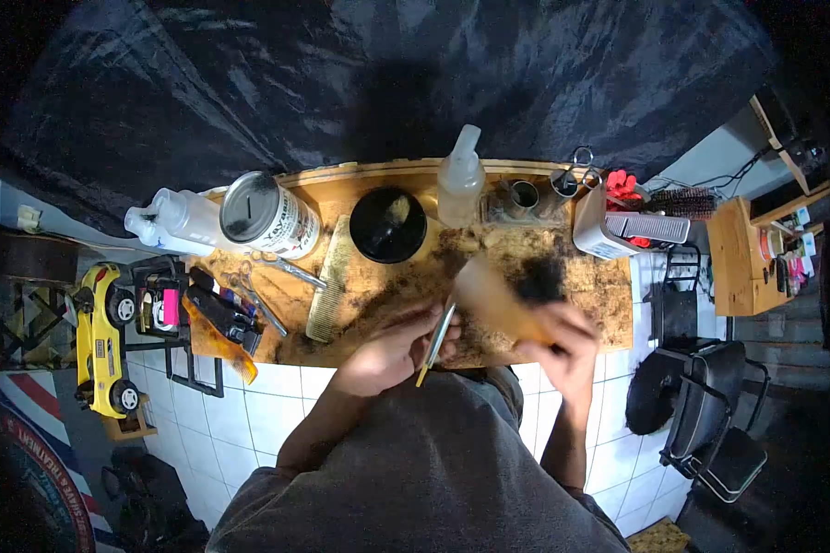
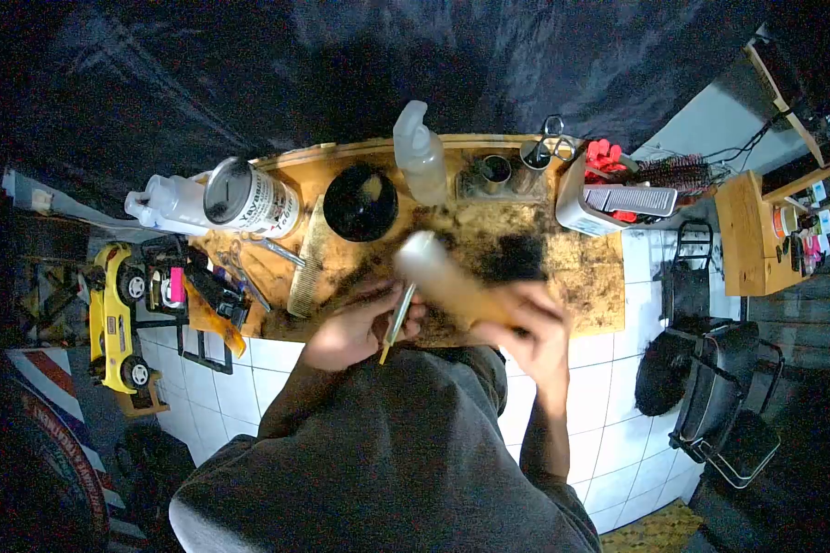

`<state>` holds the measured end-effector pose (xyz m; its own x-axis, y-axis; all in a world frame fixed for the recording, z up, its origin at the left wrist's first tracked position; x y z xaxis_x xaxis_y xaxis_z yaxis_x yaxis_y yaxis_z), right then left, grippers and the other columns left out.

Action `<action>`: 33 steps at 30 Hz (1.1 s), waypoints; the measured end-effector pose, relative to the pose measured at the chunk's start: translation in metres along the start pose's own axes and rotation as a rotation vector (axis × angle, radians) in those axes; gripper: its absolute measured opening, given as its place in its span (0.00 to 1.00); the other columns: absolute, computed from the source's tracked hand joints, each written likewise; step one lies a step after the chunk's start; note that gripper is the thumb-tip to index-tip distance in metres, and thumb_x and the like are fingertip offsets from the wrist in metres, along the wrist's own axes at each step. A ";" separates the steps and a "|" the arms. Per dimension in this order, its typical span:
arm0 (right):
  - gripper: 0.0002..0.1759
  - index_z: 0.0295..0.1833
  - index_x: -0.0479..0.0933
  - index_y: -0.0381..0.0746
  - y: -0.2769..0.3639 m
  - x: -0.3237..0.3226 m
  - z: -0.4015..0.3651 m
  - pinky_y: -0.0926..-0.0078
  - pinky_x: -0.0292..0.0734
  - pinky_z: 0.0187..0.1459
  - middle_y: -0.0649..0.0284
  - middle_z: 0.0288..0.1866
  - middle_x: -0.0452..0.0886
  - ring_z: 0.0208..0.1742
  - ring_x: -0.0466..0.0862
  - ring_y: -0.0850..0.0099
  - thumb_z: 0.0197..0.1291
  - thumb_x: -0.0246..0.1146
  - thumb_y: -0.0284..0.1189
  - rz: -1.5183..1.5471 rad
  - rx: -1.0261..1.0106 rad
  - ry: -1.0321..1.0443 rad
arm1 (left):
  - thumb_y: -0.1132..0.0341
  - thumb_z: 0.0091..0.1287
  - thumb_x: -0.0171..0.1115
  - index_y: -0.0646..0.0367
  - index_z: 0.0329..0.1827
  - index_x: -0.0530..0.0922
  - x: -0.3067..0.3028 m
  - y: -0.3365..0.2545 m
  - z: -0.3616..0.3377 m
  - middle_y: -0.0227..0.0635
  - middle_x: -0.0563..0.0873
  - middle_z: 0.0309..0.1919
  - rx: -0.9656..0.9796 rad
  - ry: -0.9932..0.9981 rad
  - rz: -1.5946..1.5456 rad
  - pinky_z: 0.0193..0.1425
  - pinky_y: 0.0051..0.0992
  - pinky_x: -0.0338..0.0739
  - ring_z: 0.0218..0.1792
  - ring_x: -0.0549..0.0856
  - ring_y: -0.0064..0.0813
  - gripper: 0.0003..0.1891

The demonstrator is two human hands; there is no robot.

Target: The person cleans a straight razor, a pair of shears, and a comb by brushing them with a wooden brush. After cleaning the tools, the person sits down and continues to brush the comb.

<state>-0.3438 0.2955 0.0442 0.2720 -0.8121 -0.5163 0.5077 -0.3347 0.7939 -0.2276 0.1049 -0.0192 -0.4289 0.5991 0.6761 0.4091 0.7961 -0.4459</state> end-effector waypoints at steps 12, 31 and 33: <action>0.20 0.41 0.85 0.35 -0.013 0.004 0.009 0.74 0.78 0.39 0.57 0.42 0.82 0.39 0.84 0.67 0.40 0.76 0.31 0.059 0.045 0.019 | 0.54 0.77 0.42 0.67 0.65 0.66 0.020 -0.006 -0.006 0.25 0.72 0.35 0.033 0.206 -0.038 0.34 0.15 0.65 0.31 0.67 0.14 0.25; 0.20 0.38 0.85 0.37 0.018 0.021 -0.012 0.72 0.79 0.40 0.59 0.40 0.82 0.38 0.84 0.62 0.38 0.77 0.36 0.118 -0.167 0.481 | 0.50 0.74 0.47 0.57 0.70 0.62 0.010 -0.018 0.001 0.28 0.77 0.49 0.158 0.120 0.007 0.51 0.18 0.72 0.46 0.76 0.17 0.28; 0.19 0.38 0.85 0.37 0.002 0.019 -0.007 0.72 0.79 0.40 0.59 0.40 0.82 0.38 0.84 0.63 0.39 0.76 0.36 0.060 -0.139 0.341 | 0.50 0.74 0.47 0.58 0.70 0.63 0.003 -0.013 0.003 0.28 0.77 0.47 0.155 0.134 -0.041 0.49 0.17 0.72 0.44 0.76 0.17 0.27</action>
<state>-0.3318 0.2830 0.0334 0.5496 -0.6147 -0.5657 0.5819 -0.2041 0.7872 -0.2365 0.0965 -0.0128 -0.3271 0.5577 0.7628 0.2600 0.8292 -0.4948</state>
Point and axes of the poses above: each hand's wrist, its own z-axis towards the middle knuckle, its own x-axis out of the palm, y = z × x, the point moved 5 cm from there along z, towards the middle knuckle
